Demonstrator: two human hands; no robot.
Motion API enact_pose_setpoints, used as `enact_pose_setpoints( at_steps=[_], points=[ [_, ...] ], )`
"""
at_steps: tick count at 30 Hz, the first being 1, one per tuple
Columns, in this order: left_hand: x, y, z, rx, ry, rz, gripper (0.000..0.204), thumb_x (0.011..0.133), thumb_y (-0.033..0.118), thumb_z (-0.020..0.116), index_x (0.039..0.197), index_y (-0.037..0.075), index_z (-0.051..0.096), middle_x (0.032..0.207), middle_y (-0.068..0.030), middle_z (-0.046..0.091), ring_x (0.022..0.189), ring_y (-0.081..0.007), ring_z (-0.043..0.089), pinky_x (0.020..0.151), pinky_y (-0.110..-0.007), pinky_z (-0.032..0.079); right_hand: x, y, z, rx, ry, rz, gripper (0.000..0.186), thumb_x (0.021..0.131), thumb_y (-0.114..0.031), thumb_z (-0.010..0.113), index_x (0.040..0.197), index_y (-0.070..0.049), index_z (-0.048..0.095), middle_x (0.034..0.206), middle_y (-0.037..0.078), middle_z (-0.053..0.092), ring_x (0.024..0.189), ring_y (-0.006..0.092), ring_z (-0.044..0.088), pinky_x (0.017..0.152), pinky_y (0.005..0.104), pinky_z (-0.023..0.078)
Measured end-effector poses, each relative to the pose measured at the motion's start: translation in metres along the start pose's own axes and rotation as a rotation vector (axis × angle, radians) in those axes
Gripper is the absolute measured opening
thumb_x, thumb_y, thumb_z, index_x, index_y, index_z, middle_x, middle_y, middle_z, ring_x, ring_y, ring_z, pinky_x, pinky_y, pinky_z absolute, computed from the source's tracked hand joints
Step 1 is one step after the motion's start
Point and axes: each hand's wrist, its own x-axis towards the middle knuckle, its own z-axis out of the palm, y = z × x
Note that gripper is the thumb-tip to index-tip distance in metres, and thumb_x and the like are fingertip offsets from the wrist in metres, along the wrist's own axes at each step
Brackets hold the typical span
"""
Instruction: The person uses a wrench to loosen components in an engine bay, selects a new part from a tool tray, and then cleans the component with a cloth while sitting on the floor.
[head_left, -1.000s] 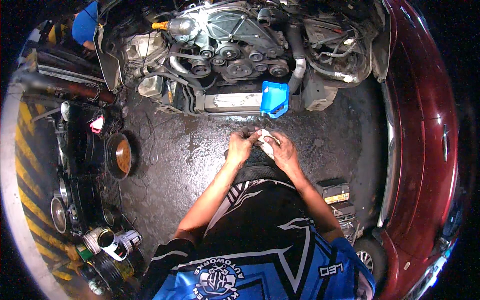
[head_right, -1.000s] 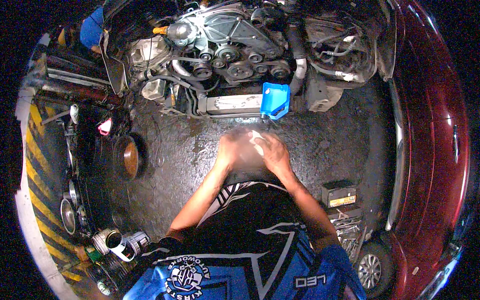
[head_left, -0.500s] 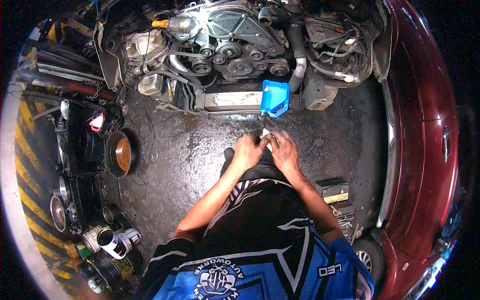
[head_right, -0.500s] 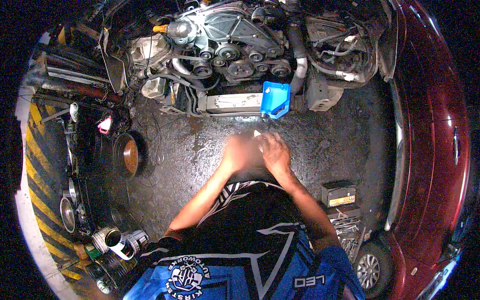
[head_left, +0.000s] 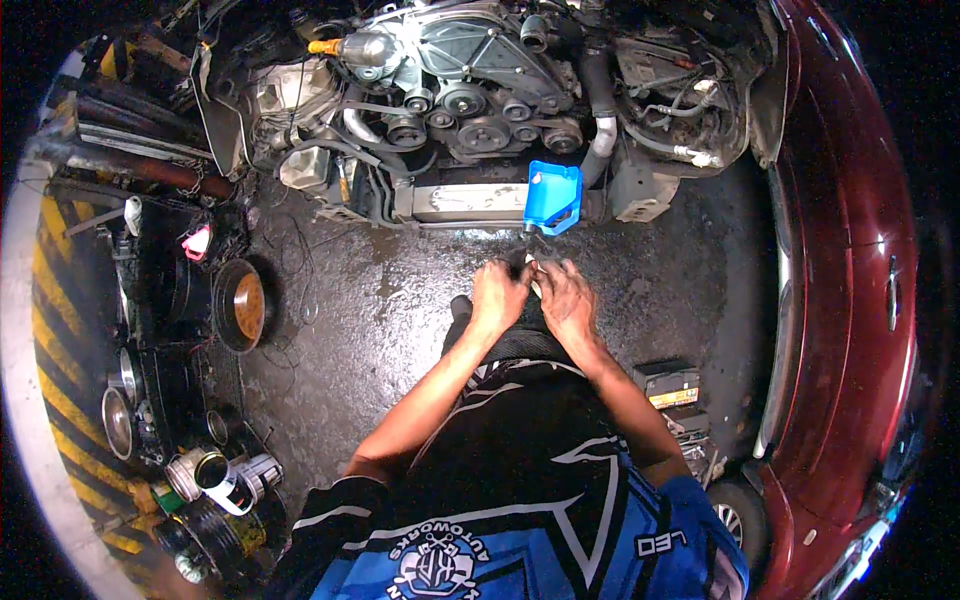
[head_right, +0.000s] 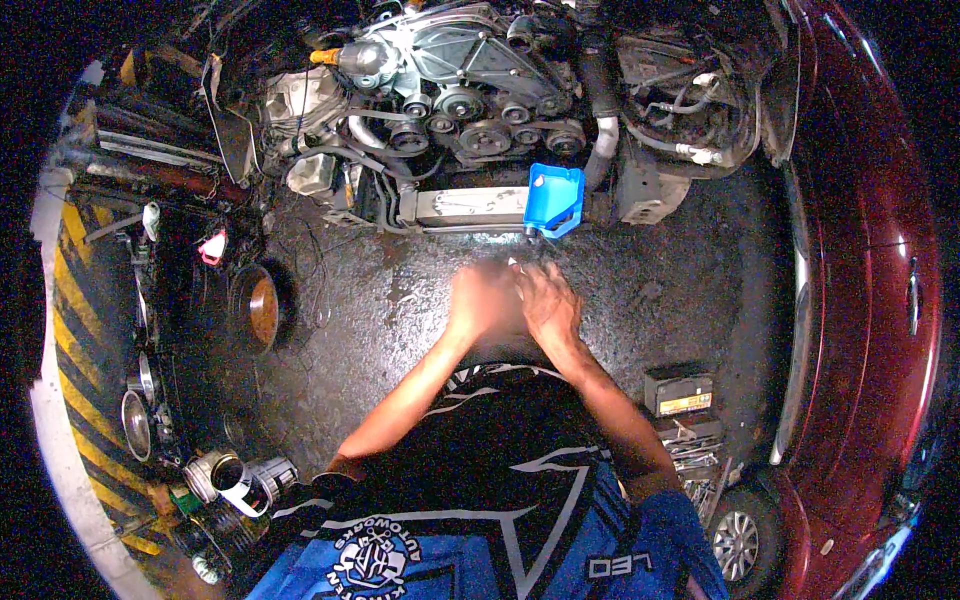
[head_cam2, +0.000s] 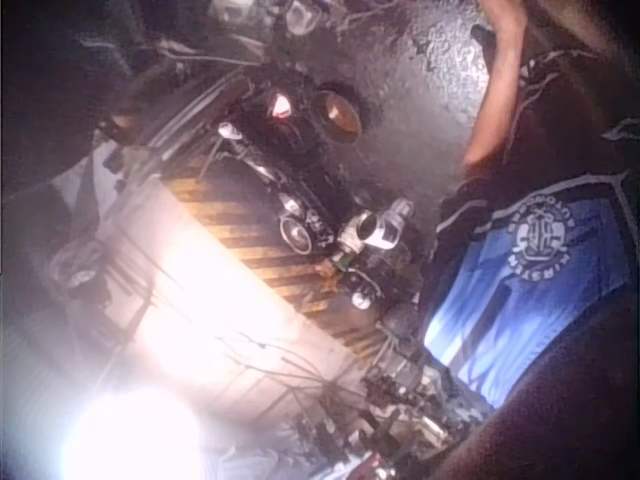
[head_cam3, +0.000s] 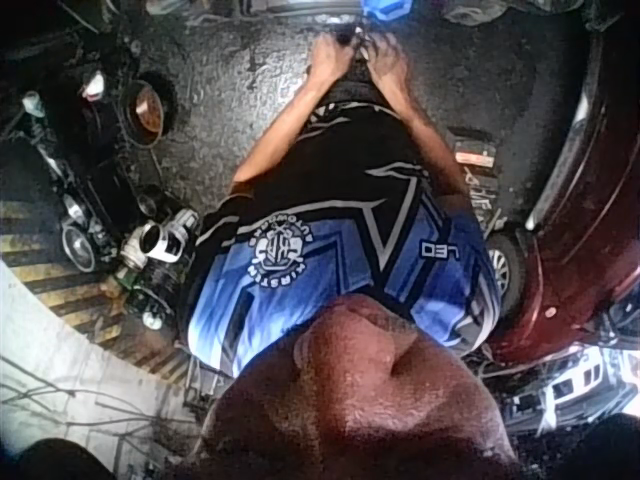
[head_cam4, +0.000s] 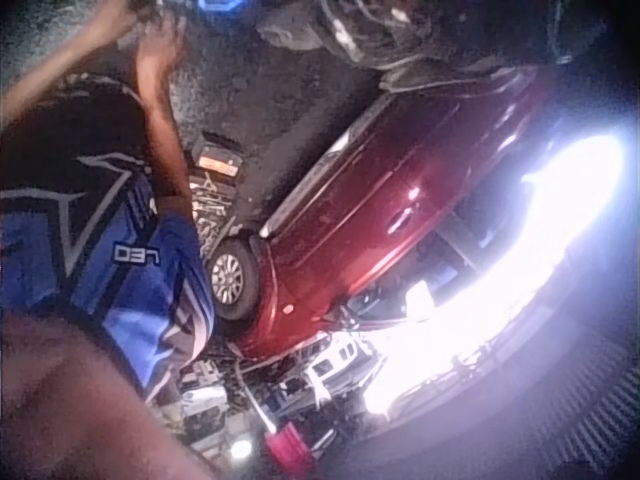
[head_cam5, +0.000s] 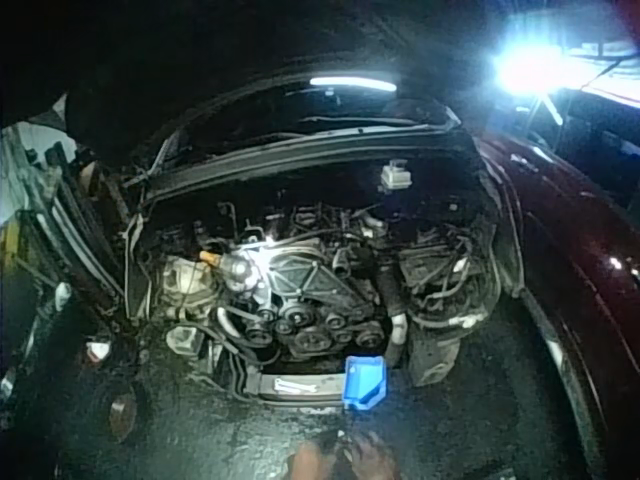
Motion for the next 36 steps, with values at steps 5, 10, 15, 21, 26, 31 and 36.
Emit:
enact_pose_setpoints(
  at_steps=[5,10,15,21,26,31,36],
  points=[
    [0.006,-0.006,0.005,-0.082,-0.105,-0.034,0.036,0.085,0.033,0.066,0.084,-0.003,0.069,0.075,-0.0264,0.065,0.075,-0.0425,0.065,0.068,-0.047,0.050,0.000,0.004,-0.003,-0.012,-0.038,0.061,0.022,0.092,-0.026,0.055,0.102,-0.009,0.064,0.095,0.018,0.063,0.087,0.0387,0.062,0.073,0.0469,0.051],
    [0.005,-0.056,0.023,-0.162,-0.122,0.056,0.038,0.083,0.034,0.069,0.084,-0.004,0.069,0.070,-0.0229,0.066,0.067,-0.0293,0.067,0.066,-0.042,0.050,0.002,-0.006,-0.010,0.065,-0.137,0.019,0.026,0.092,-0.029,0.054,0.103,-0.008,0.064,0.098,0.018,0.063,0.094,0.0377,0.061,0.080,0.0462,0.049],
    [0.011,-0.045,0.017,-0.298,-0.250,-0.138,0.037,0.083,0.032,0.069,0.085,-0.005,0.069,0.073,-0.0217,0.067,0.067,-0.0263,0.067,0.065,-0.040,0.049,0.003,0.015,-0.004,0.315,-0.224,0.115,0.031,0.092,-0.031,0.054,0.107,-0.006,0.065,0.102,0.019,0.064,0.101,0.0362,0.059,0.088,0.0446,0.045],
    [0.008,-0.019,0.004,-0.311,-0.171,-0.192,0.032,0.083,0.030,0.067,0.091,-0.001,0.070,0.079,-0.0229,0.068,0.078,-0.0378,0.068,0.070,-0.045,0.051,-0.002,0.027,0.012,0.162,-0.165,0.060,0.032,0.092,-0.032,0.054,0.103,-0.005,0.068,0.101,0.019,0.064,0.099,0.0363,0.060,0.087,0.0440,0.045],
    [0.006,-0.004,-0.010,-0.262,-0.234,-0.156,0.037,0.082,0.031,0.069,0.103,0.001,0.069,0.087,-0.0235,0.068,0.083,-0.0378,0.068,0.075,-0.044,0.051,-0.002,0.029,0.010,0.193,-0.123,0.020,0.029,0.091,-0.029,0.056,0.104,-0.007,0.068,0.099,0.019,0.065,0.096,0.0367,0.061,0.085,0.0435,0.047],
    [0.004,-0.004,-0.020,-0.373,-0.355,-0.117,0.042,0.081,0.028,0.073,0.114,0.004,0.066,0.094,-0.0223,0.069,0.091,-0.0344,0.068,0.082,-0.040,0.050,0.003,0.023,-0.009,0.313,-0.160,0.000,0.027,0.090,-0.026,0.058,0.102,-0.006,0.068,0.096,0.019,0.067,0.093,0.0349,0.063,0.082,0.0399,0.048],
    [0.002,0.001,-0.021,-0.313,-0.351,0.004,0.041,0.081,0.026,0.072,0.115,0.003,0.066,0.103,-0.0200,0.068,0.096,-0.0342,0.066,0.084,-0.040,0.050,0.003,0.033,-0.010,0.716,-0.336,0.327,0.028,0.090,-0.025,0.059,0.102,-0.001,0.067,0.087,0.016,0.068,0.080,0.0227,0.064,0.075,0.0350,0.048]
  ],
)
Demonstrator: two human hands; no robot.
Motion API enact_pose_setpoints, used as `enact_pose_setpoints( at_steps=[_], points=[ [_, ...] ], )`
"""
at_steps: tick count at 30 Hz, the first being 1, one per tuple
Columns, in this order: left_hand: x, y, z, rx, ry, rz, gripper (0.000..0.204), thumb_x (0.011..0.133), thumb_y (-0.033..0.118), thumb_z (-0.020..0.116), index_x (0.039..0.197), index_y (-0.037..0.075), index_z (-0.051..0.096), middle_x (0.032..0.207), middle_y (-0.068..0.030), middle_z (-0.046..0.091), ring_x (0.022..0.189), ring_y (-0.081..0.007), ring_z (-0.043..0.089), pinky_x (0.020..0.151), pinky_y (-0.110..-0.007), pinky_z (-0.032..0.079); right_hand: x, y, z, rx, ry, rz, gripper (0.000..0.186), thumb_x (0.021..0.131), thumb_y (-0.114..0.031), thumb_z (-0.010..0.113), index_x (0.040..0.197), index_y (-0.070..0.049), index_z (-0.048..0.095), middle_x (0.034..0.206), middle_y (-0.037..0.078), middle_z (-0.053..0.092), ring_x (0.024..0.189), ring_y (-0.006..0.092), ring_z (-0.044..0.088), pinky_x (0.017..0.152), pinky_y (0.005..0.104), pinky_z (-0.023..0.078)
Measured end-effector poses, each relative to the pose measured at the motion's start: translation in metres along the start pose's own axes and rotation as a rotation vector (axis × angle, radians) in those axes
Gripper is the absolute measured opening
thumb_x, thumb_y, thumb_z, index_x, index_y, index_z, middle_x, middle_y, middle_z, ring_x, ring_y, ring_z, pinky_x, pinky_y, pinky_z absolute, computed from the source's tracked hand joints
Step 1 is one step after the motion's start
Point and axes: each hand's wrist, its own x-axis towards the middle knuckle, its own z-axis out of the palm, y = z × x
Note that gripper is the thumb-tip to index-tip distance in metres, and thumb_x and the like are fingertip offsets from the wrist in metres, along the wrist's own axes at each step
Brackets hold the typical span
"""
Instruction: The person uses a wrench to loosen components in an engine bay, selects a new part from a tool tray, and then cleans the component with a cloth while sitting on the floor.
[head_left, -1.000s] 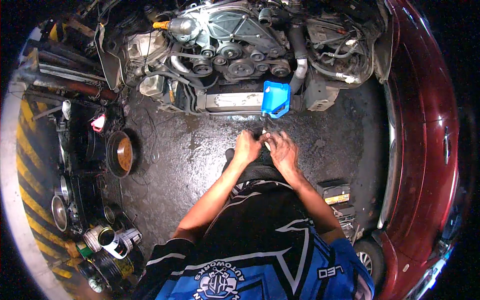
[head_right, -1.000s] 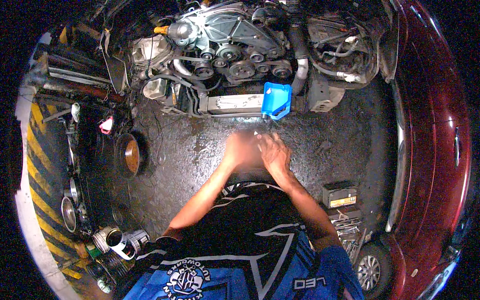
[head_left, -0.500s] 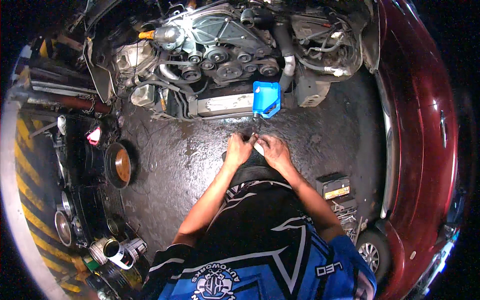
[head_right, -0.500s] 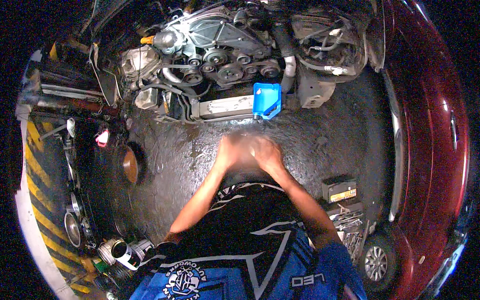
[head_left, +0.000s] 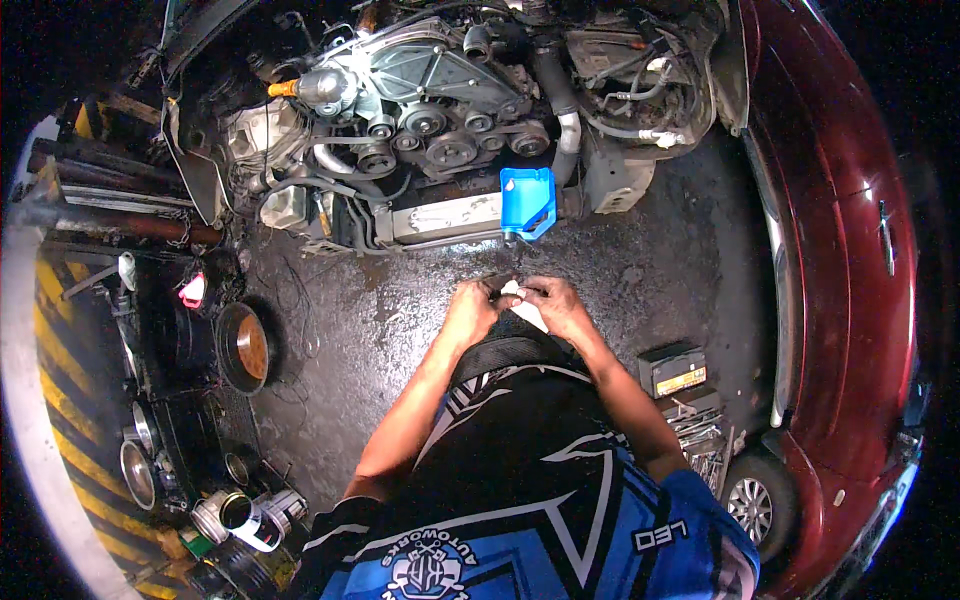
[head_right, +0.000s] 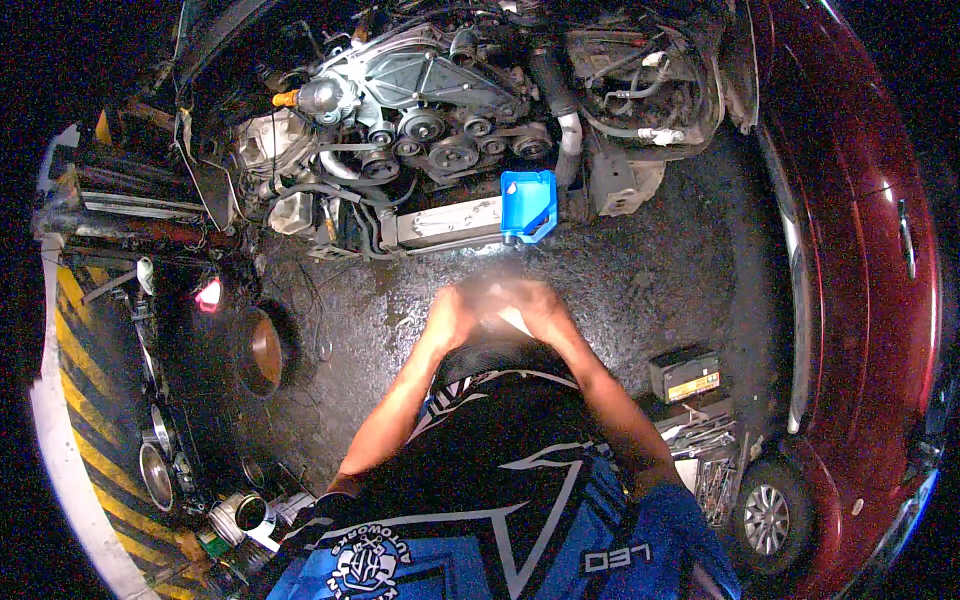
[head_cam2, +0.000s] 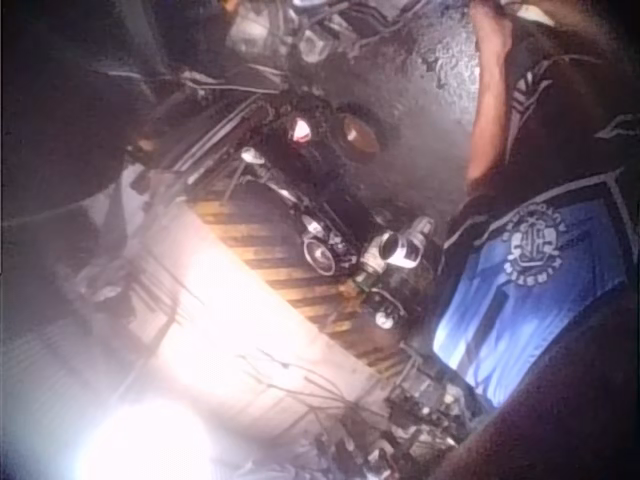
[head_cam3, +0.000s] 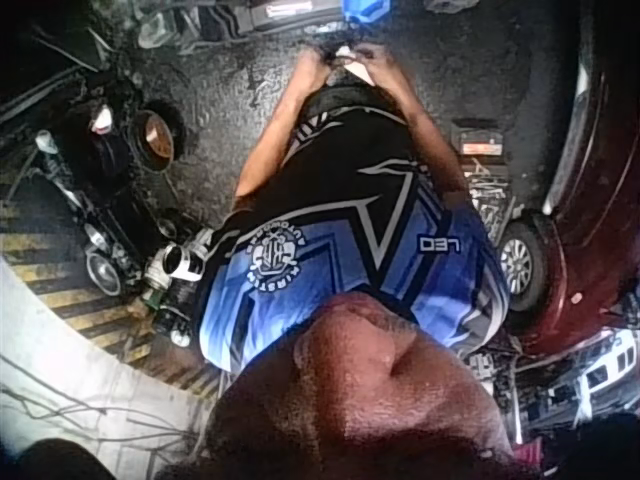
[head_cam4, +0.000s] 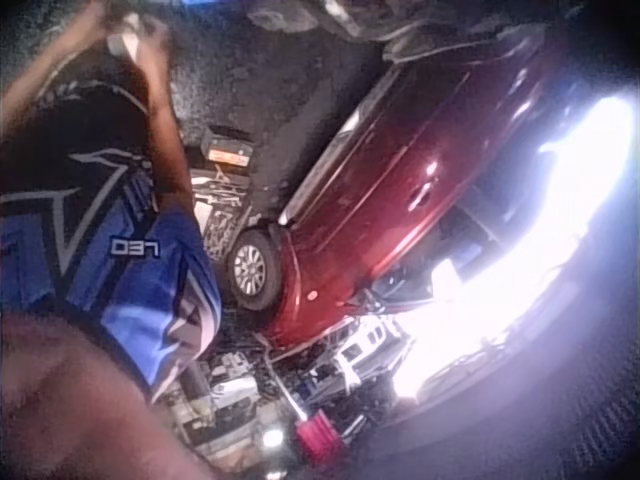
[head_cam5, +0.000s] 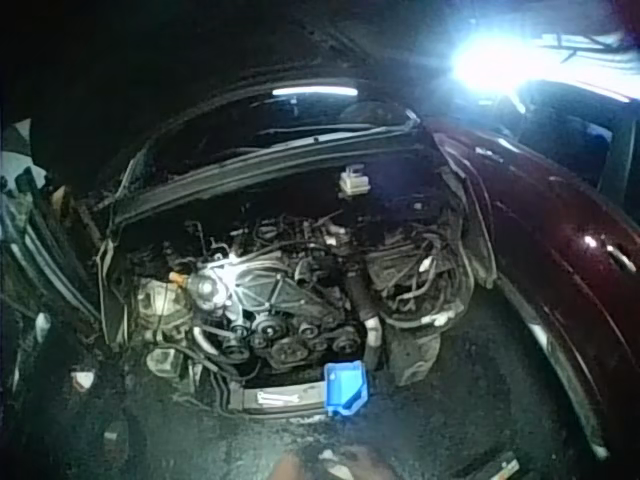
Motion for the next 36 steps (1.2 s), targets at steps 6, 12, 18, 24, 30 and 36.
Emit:
enact_pose_setpoints(
  at_steps=[6,12,18,24,30,36],
  points=[
    [0.006,0.004,0.002,0.063,0.034,0.079,0.034,0.085,0.019,0.066,0.115,0.003,0.065,0.110,-0.0202,0.064,0.097,-0.0382,0.063,0.084,-0.042,0.051,0.003,0.007,0.000,-0.114,0.061,-0.073,0.028,0.090,-0.023,0.061,0.101,0.002,0.066,0.087,0.014,0.069,0.080,0.0192,0.063,0.075,0.0322,0.048],
    [0.011,0.018,0.008,0.087,0.132,0.152,0.030,0.087,0.013,0.060,0.115,0.000,0.063,0.105,-0.0212,0.064,0.095,-0.0409,0.062,0.082,-0.044,0.051,0.002,0.006,0.000,0.073,0.160,-0.024,0.026,0.091,-0.020,0.061,0.102,0.003,0.065,0.090,0.012,0.068,0.084,0.0182,0.064,0.077,0.0321,0.049],
    [0.019,0.018,-0.003,0.069,0.020,0.231,0.029,0.087,0.012,0.060,0.113,0.001,0.064,0.108,-0.0220,0.063,0.098,-0.0411,0.061,0.085,-0.045,0.050,0.006,0.021,0.001,0.002,0.208,-0.191,0.023,0.091,-0.016,0.061,0.106,0.001,0.060,0.096,0.011,0.067,0.088,0.0189,0.064,0.078,0.0321,0.049],
    [0.013,0.023,-0.007,0.044,0.042,0.219,0.029,0.087,0.016,0.061,0.114,0.003,0.064,0.110,-0.0198,0.064,0.101,-0.0395,0.061,0.086,-0.043,0.049,0.000,-0.003,-0.003,0.057,0.186,-0.140,0.026,0.089,-0.018,0.063,0.108,-0.002,0.058,0.099,0.012,0.067,0.088,0.0207,0.064,0.078,0.0326,0.048],
    [0.011,0.026,-0.001,0.084,0.117,0.179,0.029,0.086,0.014,0.063,0.112,0.002,0.065,0.105,-0.0179,0.066,0.098,-0.0380,0.062,0.085,-0.042,0.049,-0.004,-0.012,-0.002,-0.048,0.176,-0.010,0.030,0.090,-0.021,0.062,0.113,-0.002,0.058,0.105,0.015,0.066,0.092,0.0204,0.064,0.080,0.0328,0.049],
    [0.012,0.023,0.001,0.123,0.236,0.169,0.027,0.085,0.009,0.062,0.111,0.004,0.067,0.099,-0.0181,0.065,0.091,-0.0379,0.063,0.082,-0.042,0.050,0.004,0.001,0.008,0.024,0.194,-0.205,0.030,0.092,-0.019,0.061,0.116,-0.001,0.057,0.105,0.015,0.066,0.093,0.0181,0.062,0.080,0.0312,0.049]
  ],
)
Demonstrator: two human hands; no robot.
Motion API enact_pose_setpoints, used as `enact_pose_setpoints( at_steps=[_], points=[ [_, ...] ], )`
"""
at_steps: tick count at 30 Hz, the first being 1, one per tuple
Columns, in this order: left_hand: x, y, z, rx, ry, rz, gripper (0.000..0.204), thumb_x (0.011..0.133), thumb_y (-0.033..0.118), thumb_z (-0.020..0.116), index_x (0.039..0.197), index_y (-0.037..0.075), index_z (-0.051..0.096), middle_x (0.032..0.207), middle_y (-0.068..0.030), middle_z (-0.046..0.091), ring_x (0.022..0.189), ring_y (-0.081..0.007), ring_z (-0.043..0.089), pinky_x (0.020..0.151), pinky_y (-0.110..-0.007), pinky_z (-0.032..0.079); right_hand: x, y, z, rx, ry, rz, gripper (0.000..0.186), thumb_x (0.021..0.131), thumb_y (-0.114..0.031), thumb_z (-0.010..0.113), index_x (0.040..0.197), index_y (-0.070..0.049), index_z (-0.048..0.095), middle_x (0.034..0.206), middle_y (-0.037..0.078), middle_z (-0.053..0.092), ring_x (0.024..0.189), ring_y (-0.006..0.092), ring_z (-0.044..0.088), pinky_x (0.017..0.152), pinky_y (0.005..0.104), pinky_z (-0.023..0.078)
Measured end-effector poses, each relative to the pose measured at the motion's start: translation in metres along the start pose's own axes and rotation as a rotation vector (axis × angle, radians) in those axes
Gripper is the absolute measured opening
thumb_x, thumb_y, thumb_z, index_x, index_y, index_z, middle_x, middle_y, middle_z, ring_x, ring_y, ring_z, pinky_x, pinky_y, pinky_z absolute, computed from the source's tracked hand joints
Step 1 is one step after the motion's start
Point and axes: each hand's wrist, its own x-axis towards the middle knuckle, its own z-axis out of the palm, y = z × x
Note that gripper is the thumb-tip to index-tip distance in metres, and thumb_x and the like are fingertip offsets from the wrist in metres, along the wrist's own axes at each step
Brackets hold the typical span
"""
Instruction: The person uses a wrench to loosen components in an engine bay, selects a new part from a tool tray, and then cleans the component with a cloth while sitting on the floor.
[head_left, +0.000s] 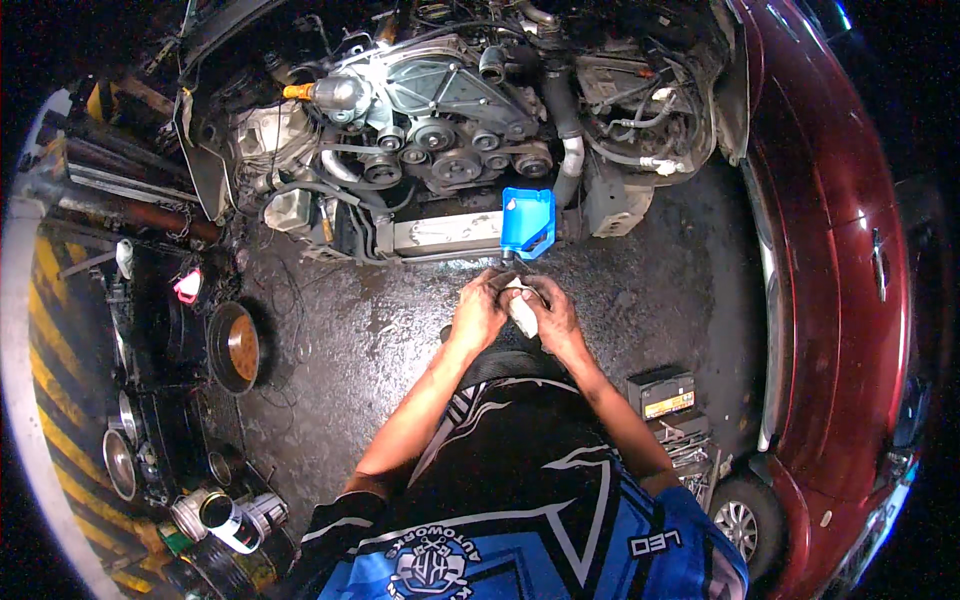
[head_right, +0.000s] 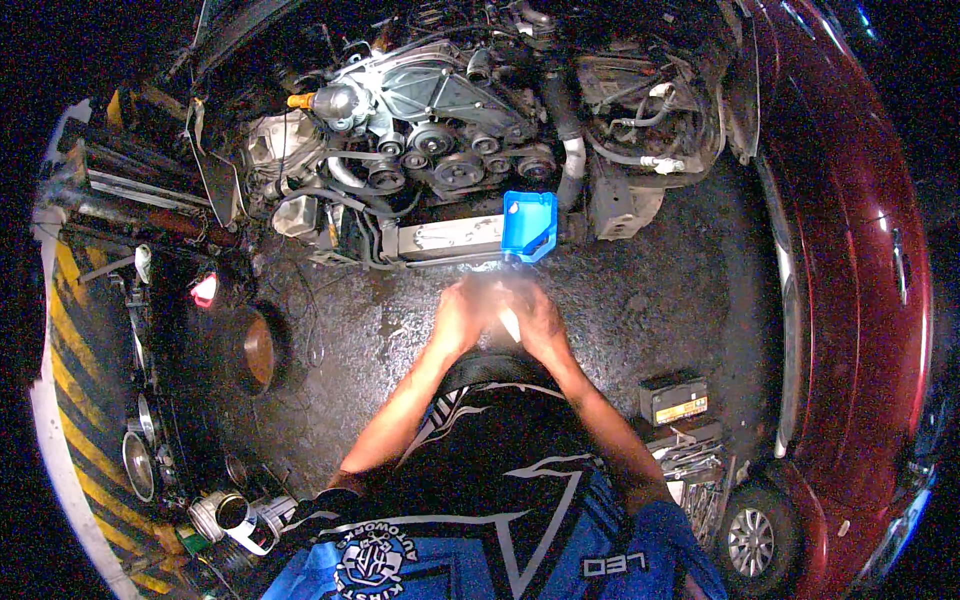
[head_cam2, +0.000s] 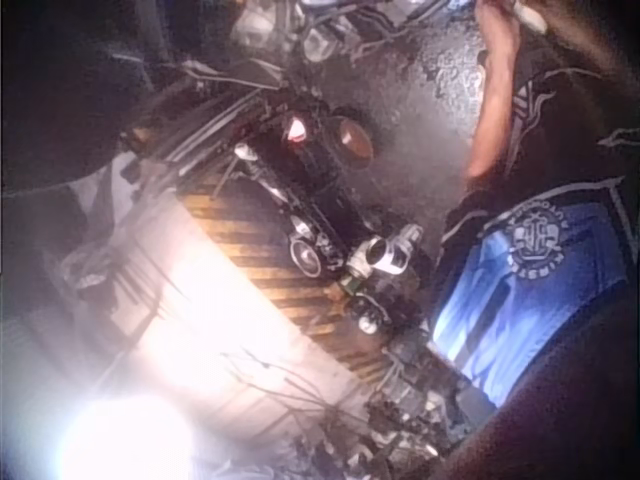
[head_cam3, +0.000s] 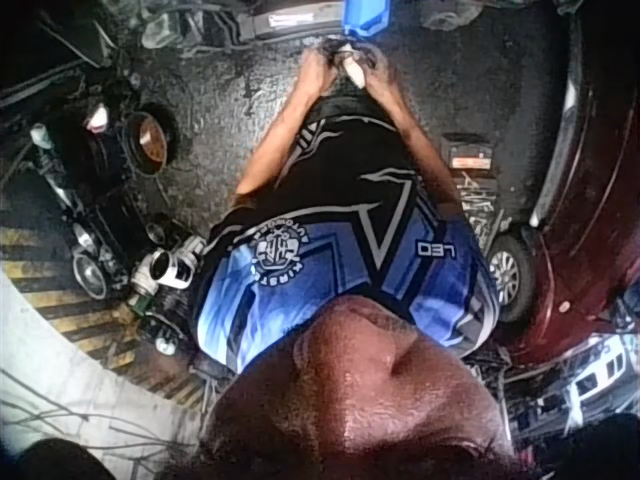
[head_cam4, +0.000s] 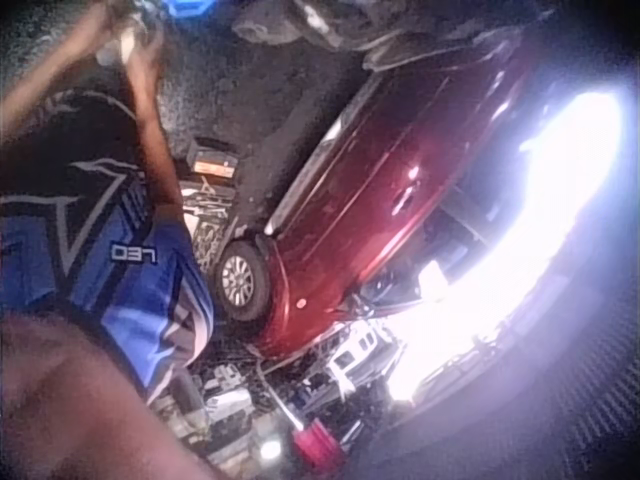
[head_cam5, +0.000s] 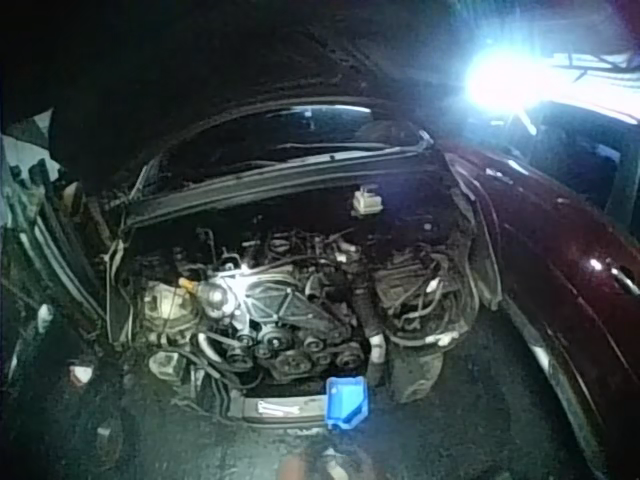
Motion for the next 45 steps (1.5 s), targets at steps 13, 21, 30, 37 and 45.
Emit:
enact_pose_setpoints(
  at_steps=[13,21,30,37,45],
  points=[
    [-0.004,0.005,0.006,-0.068,-0.012,0.110,0.026,0.084,0.010,0.064,0.108,0.002,0.068,0.098,-0.0176,0.065,0.090,-0.0368,0.064,0.080,-0.042,0.051,-0.004,0.002,-0.001,0.132,0.014,0.150,0.022,0.092,-0.013,0.060,0.110,0.000,0.058,0.094,0.011,0.066,0.085,0.0146,0.061,0.073,0.0294,0.049],
    [-0.002,0.001,0.004,-0.048,-0.029,-0.035,0.023,0.083,0.010,0.065,0.104,0.001,0.069,0.095,-0.0187,0.066,0.086,-0.0366,0.065,0.078,-0.041,0.051,0.002,0.035,0.002,0.218,-0.061,0.087,0.028,0.094,-0.015,0.058,0.118,0.000,0.057,0.105,0.011,0.063,0.095,0.0161,0.059,0.083,0.0289,0.047],
    [-0.010,-0.002,0.011,0.063,0.054,0.018,0.020,0.086,0.009,0.059,0.102,0.000,0.068,0.095,-0.0206,0.066,0.086,-0.0386,0.064,0.077,-0.044,0.051,0.003,0.040,0.007,0.054,-0.037,0.066,0.034,0.094,-0.017,0.060,0.122,0.002,0.056,0.115,0.014,0.063,0.106,0.0184,0.060,0.091,0.0298,0.047],
    [-0.012,0.001,0.009,0.068,0.009,0.061,0.019,0.086,0.011,0.059,0.099,-0.001,0.067,0.094,-0.0202,0.067,0.090,-0.0387,0.063,0.079,-0.044,0.050,-0.001,0.034,0.007,0.090,-0.010,0.097,0.034,0.092,-0.017,0.062,0.119,0.003,0.058,0.109,0.014,0.066,0.100,0.0192,0.063,0.086,0.0292,0.049],
    [-0.016,0.001,0.019,0.023,0.049,-0.059,0.019,0.086,0.010,0.060,0.101,0.002,0.068,0.096,-0.0200,0.065,0.089,-0.0388,0.062,0.078,-0.044,0.051,-0.004,0.019,0.005,-0.082,0.023,0.171,0.032,0.090,-0.018,0.063,0.116,-0.001,0.061,0.105,0.013,0.068,0.096,0.0198,0.065,0.084,0.0309,0.050]
  ],
)
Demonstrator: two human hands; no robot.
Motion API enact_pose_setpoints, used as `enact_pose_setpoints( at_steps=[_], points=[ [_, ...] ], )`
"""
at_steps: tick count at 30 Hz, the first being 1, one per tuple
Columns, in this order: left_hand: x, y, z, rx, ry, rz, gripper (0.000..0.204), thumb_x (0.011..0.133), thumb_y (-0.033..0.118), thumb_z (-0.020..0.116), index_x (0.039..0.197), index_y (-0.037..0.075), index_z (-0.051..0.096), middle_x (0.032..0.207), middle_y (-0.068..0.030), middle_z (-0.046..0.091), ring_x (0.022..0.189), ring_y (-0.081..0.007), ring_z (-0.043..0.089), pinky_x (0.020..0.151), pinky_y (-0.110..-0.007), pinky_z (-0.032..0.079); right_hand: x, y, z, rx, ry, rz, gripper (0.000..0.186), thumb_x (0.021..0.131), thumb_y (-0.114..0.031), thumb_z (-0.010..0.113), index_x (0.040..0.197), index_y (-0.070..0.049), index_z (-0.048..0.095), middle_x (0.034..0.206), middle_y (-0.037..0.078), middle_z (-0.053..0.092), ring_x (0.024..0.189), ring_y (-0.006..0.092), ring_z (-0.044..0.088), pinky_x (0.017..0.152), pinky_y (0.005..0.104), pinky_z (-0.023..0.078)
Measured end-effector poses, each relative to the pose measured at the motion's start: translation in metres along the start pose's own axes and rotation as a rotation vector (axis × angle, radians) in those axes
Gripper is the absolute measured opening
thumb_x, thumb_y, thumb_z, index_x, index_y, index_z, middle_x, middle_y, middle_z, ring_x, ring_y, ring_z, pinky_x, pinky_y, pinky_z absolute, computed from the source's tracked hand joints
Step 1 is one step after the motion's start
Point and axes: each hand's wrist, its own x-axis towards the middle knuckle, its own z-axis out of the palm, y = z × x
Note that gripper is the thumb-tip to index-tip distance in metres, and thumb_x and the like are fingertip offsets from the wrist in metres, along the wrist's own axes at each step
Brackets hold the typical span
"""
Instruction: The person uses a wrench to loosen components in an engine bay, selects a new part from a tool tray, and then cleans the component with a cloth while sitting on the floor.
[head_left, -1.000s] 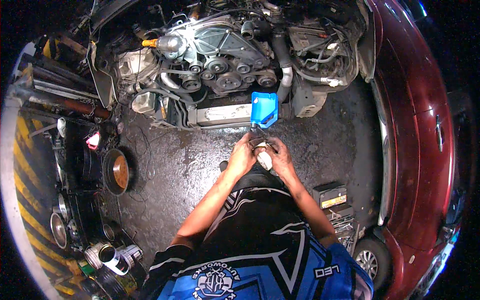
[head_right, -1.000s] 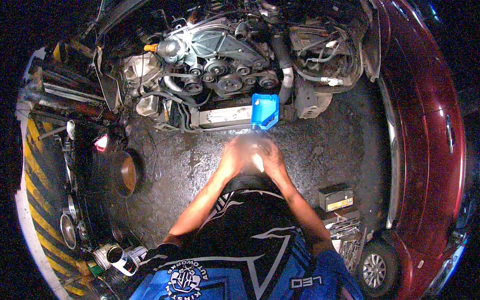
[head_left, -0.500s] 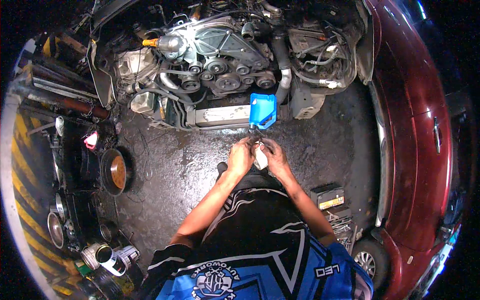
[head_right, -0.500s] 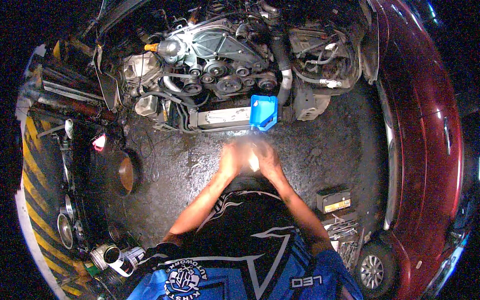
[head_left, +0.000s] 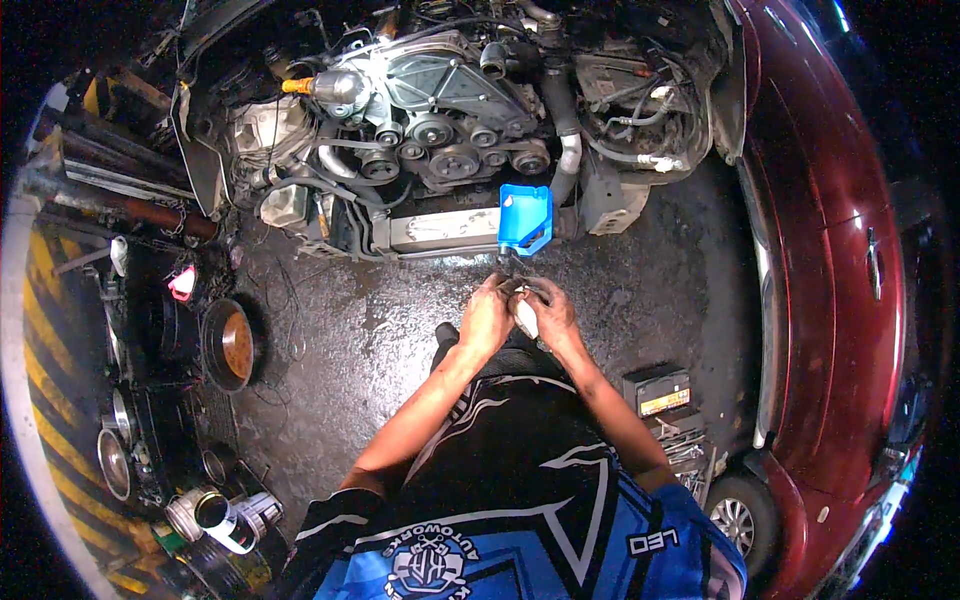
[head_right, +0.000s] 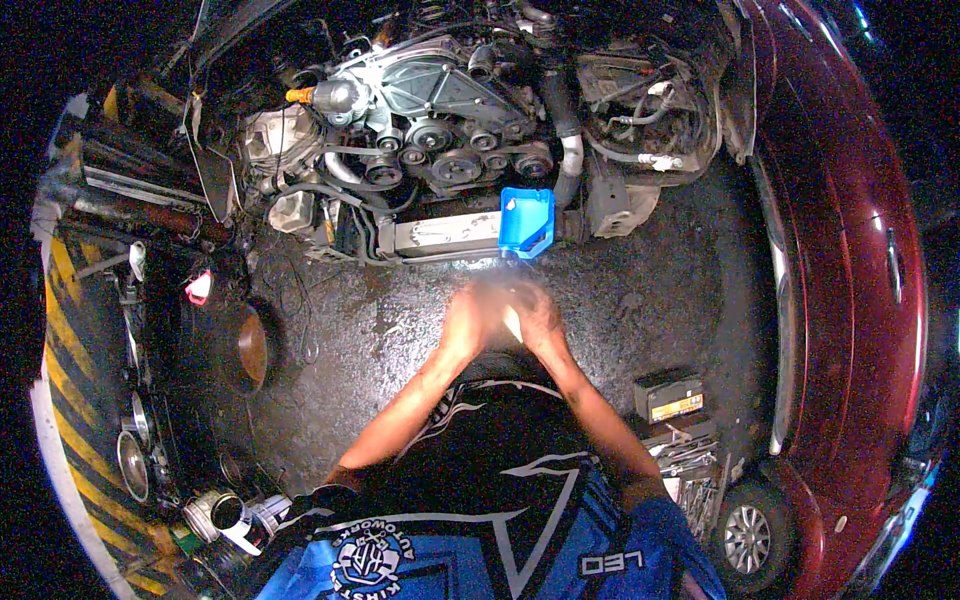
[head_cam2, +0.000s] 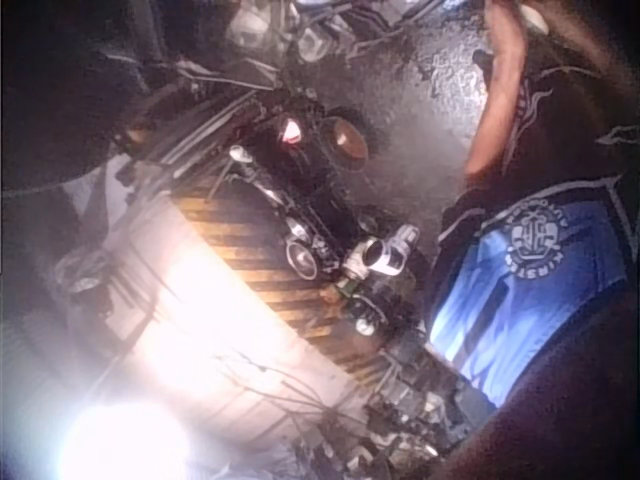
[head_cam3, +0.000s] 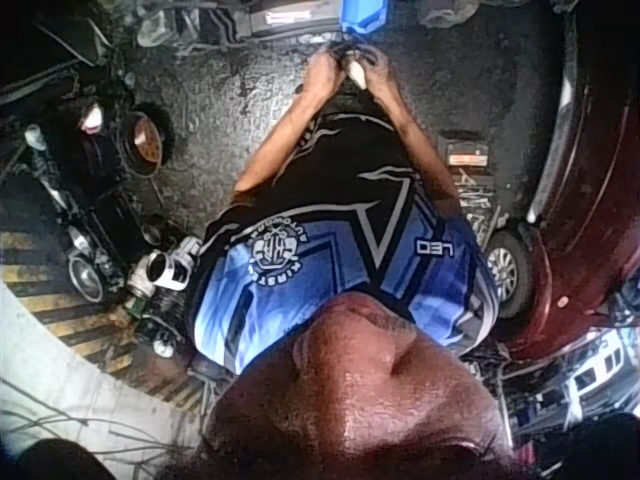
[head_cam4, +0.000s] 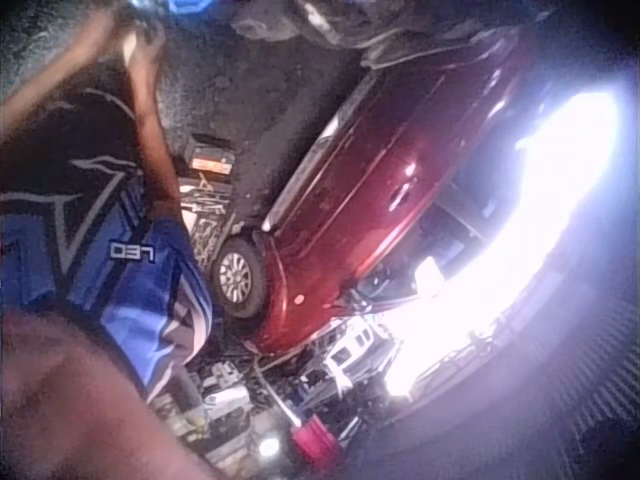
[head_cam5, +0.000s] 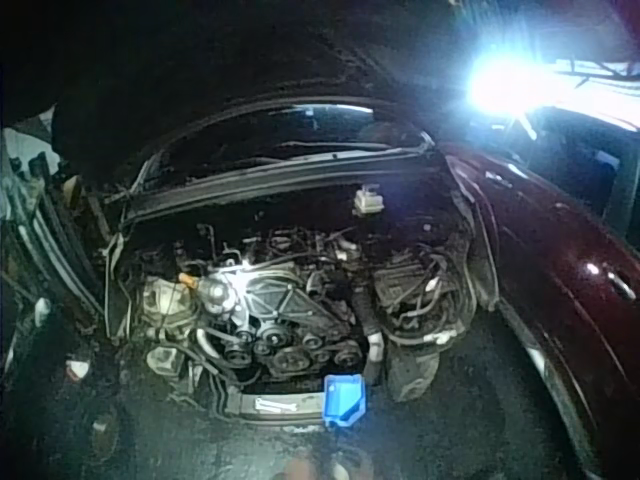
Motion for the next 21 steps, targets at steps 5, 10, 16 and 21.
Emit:
enact_pose_setpoints(
  at_steps=[5,10,16,21],
  points=[
    [0.005,0.000,0.001,-0.047,-0.058,0.120,0.020,0.084,0.009,0.062,0.102,0.002,0.068,0.096,-0.0208,0.064,0.089,-0.0385,0.062,0.077,-0.043,0.051,0.004,0.024,-0.002,-0.044,0.047,-0.095,0.032,0.092,-0.019,0.060,0.119,-0.002,0.059,0.109,0.014,0.066,0.100,0.0215,0.064,0.086,0.0309,0.048],
    [0.009,-0.026,0.004,0.033,0.026,0.112,0.021,0.084,0.009,0.063,0.103,0.001,0.068,0.091,-0.0200,0.065,0.085,-0.0377,0.063,0.075,-0.043,0.051,-0.004,0.001,0.007,-0.001,-0.041,-0.161,0.037,0.093,-0.024,0.052,0.121,-0.001,0.058,0.124,0.018,0.060,0.116,0.0291,0.055,0.100,0.0370,0.041],
    [0.014,-0.014,-0.006,0.051,0.042,0.127,0.020,0.084,0.009,0.062,0.103,0.002,0.068,0.090,-0.0198,0.065,0.081,-0.0374,0.063,0.074,-0.044,0.051,0.000,-0.005,0.003,0.006,-0.032,-0.180,0.039,0.095,-0.025,0.054,0.127,-0.003,0.055,0.114,0.017,0.064,0.108,0.0242,0.060,0.092,0.0336,0.045],
    [0.012,0.012,-0.017,-0.001,-0.053,0.044,0.021,0.084,0.009,0.062,0.102,0.002,0.067,0.097,-0.0202,0.066,0.089,-0.0387,0.064,0.076,-0.043,0.051,0.006,0.013,0.001,-0.144,0.016,-0.249,0.033,0.095,-0.027,0.055,0.116,-0.002,0.061,0.100,0.014,0.068,0.091,0.0217,0.064,0.081,0.0327,0.048]
  ],
)
